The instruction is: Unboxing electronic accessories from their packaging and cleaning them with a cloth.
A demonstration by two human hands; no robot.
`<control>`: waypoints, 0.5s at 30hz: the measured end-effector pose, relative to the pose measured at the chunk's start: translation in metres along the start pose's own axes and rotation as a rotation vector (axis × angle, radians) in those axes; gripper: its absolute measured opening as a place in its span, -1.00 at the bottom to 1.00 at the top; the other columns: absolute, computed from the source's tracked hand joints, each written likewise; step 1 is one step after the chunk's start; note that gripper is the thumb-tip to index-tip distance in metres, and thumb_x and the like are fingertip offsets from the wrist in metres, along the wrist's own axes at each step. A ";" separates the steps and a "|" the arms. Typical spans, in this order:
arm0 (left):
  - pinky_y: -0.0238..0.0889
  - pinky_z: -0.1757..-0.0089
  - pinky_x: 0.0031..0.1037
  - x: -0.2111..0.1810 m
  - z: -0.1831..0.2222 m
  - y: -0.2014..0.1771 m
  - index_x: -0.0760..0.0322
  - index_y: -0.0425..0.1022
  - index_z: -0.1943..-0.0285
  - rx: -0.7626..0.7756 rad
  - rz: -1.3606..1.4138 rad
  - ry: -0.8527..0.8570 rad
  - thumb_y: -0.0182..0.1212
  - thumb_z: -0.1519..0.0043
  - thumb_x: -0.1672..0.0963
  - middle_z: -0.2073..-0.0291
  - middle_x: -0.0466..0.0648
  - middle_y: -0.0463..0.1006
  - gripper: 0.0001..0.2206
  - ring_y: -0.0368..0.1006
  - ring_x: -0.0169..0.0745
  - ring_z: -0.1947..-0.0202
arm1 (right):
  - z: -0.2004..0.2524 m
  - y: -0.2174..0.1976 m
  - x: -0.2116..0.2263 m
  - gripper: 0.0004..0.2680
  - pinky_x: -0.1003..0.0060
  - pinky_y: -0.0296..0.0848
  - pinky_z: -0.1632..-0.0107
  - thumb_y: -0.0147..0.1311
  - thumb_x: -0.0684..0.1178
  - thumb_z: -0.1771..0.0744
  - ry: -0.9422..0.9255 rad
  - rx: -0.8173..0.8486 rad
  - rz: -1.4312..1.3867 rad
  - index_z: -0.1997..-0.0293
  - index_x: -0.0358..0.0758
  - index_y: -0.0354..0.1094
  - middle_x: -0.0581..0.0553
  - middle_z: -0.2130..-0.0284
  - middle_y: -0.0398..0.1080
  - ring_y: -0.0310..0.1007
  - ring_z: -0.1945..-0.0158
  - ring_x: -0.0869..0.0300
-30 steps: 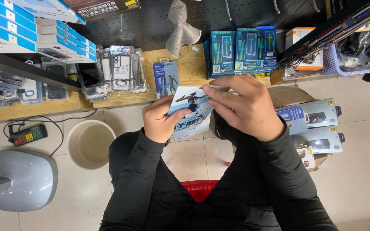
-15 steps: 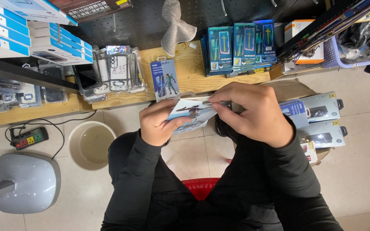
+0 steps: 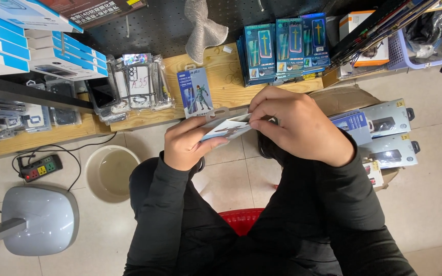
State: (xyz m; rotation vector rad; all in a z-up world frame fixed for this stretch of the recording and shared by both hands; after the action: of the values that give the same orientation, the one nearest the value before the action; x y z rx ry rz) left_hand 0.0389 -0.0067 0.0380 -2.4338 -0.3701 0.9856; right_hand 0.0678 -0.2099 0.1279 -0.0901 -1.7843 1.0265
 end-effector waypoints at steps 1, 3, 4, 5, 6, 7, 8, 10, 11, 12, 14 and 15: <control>0.44 0.29 -0.33 0.001 0.000 0.000 0.43 0.61 0.26 -0.001 -0.001 0.001 0.48 -0.07 0.13 0.22 0.14 0.59 -0.78 0.56 0.01 0.29 | 0.000 0.001 0.000 -0.94 0.29 0.37 0.17 0.07 -0.20 -0.31 -0.002 -0.001 0.001 0.28 -0.31 0.46 -0.10 0.21 0.39 0.46 0.26 0.13; 0.44 0.33 -0.34 0.002 0.001 0.000 0.43 0.59 0.34 -0.001 -0.031 0.006 0.51 -0.04 0.12 0.26 0.14 0.59 -0.77 0.56 -0.02 0.32 | 0.002 0.003 0.002 -0.94 0.29 0.34 0.27 0.03 -0.20 -0.32 -0.058 -0.014 0.093 0.30 -0.28 0.43 -0.06 0.22 0.38 0.43 0.32 0.15; 0.44 0.33 -0.34 0.002 0.001 0.000 0.43 0.59 0.34 0.000 -0.031 0.006 0.51 -0.04 0.12 0.26 0.14 0.59 -0.77 0.56 -0.02 0.32 | 0.002 0.004 0.002 -0.94 0.29 0.34 0.27 0.03 -0.20 -0.32 -0.057 -0.015 0.092 0.30 -0.28 0.43 -0.06 0.22 0.38 0.43 0.32 0.15; 0.45 0.33 -0.35 0.002 0.001 0.000 0.42 0.60 0.34 -0.003 -0.027 0.004 0.52 -0.03 0.13 0.26 0.14 0.59 -0.78 0.56 -0.03 0.31 | 0.002 0.005 0.002 -0.96 0.26 0.33 0.29 0.03 -0.21 -0.31 -0.065 -0.038 0.118 0.31 -0.26 0.39 -0.05 0.21 0.35 0.41 0.30 0.13; 0.46 0.34 -0.36 0.002 0.001 0.000 0.41 0.60 0.35 -0.007 -0.022 0.000 0.52 -0.02 0.14 0.26 0.14 0.59 -0.79 0.57 -0.05 0.31 | 0.002 0.006 0.002 -0.97 0.23 0.32 0.31 0.03 -0.23 -0.30 -0.073 -0.061 0.144 0.33 -0.24 0.36 -0.05 0.21 0.33 0.39 0.29 0.12; 0.46 0.34 -0.36 0.004 0.003 0.001 0.41 0.60 0.35 -0.006 -0.021 0.000 0.52 -0.02 0.14 0.26 0.14 0.59 -0.79 0.57 -0.05 0.31 | 0.001 0.005 0.003 -0.97 0.23 0.32 0.31 0.03 -0.23 -0.30 -0.071 -0.061 0.143 0.33 -0.24 0.36 -0.05 0.21 0.33 0.39 0.29 0.12; 0.45 0.33 -0.36 0.008 0.005 0.003 0.40 0.61 0.34 0.010 0.013 -0.042 0.51 -0.03 0.13 0.25 0.13 0.59 -0.79 0.57 -0.04 0.29 | 0.000 0.002 0.006 -0.96 0.24 0.33 0.17 0.00 -0.28 -0.29 -0.099 -0.117 0.039 0.34 -0.29 0.32 -0.11 0.21 0.31 0.38 0.23 0.09; 0.44 0.33 -0.36 0.009 0.005 0.004 0.38 0.61 0.33 0.020 0.047 -0.085 0.50 -0.03 0.12 0.24 0.12 0.60 -0.79 0.58 -0.03 0.27 | -0.001 -0.002 0.008 -0.94 0.25 0.34 0.03 -0.03 -0.34 -0.28 -0.129 -0.168 -0.063 0.34 -0.33 0.29 -0.16 0.21 0.29 0.37 0.17 0.07; 0.43 0.32 -0.36 0.008 0.002 0.005 0.44 0.58 0.31 0.021 0.124 -0.108 0.48 -0.03 0.14 0.23 0.14 0.60 -0.78 0.58 -0.02 0.26 | 0.000 -0.005 0.008 -0.95 0.22 0.36 0.04 0.00 -0.33 -0.29 -0.139 -0.226 -0.071 0.32 -0.35 0.29 -0.20 0.22 0.32 0.39 0.16 0.04; 0.41 0.31 -0.37 0.006 0.000 0.005 0.49 0.56 0.28 0.022 0.199 -0.130 0.47 -0.04 0.16 0.21 0.15 0.61 -0.77 0.59 -0.02 0.25 | 0.001 -0.008 0.007 -0.96 0.20 0.38 0.05 0.02 -0.32 -0.31 -0.150 -0.285 -0.082 0.29 -0.37 0.29 -0.24 0.23 0.35 0.41 0.14 0.02; 0.41 0.32 -0.39 0.006 0.000 0.005 0.44 0.57 0.22 0.027 0.214 -0.177 0.47 -0.05 0.16 0.25 0.08 0.61 -0.76 0.58 -0.09 0.28 | 0.001 -0.008 -0.003 -0.97 0.25 0.38 0.10 -0.02 -0.27 -0.35 -0.102 -0.318 -0.150 0.28 -0.38 0.28 -0.22 0.27 0.36 0.40 0.18 0.06; 0.41 0.32 -0.41 0.008 -0.001 0.006 0.39 0.58 0.15 0.034 0.232 -0.223 0.47 -0.05 0.16 0.28 0.00 0.62 -0.75 0.58 -0.16 0.31 | 0.002 -0.010 -0.010 -0.93 0.30 0.38 0.15 -0.06 -0.23 -0.39 -0.050 -0.352 -0.219 0.27 -0.38 0.28 -0.21 0.30 0.37 0.39 0.22 0.10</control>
State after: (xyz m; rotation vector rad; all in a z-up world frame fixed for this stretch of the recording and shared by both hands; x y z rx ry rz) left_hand 0.0457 -0.0090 0.0310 -2.3800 -0.1436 1.3571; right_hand 0.0750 -0.2222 0.1265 -0.0848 -1.9565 0.5580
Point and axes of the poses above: each hand's wrist, its own z-axis away from the middle knuckle, its own y-axis out of the palm, x = y × z, the point moved 5 cm from there along -z, towards the middle knuckle
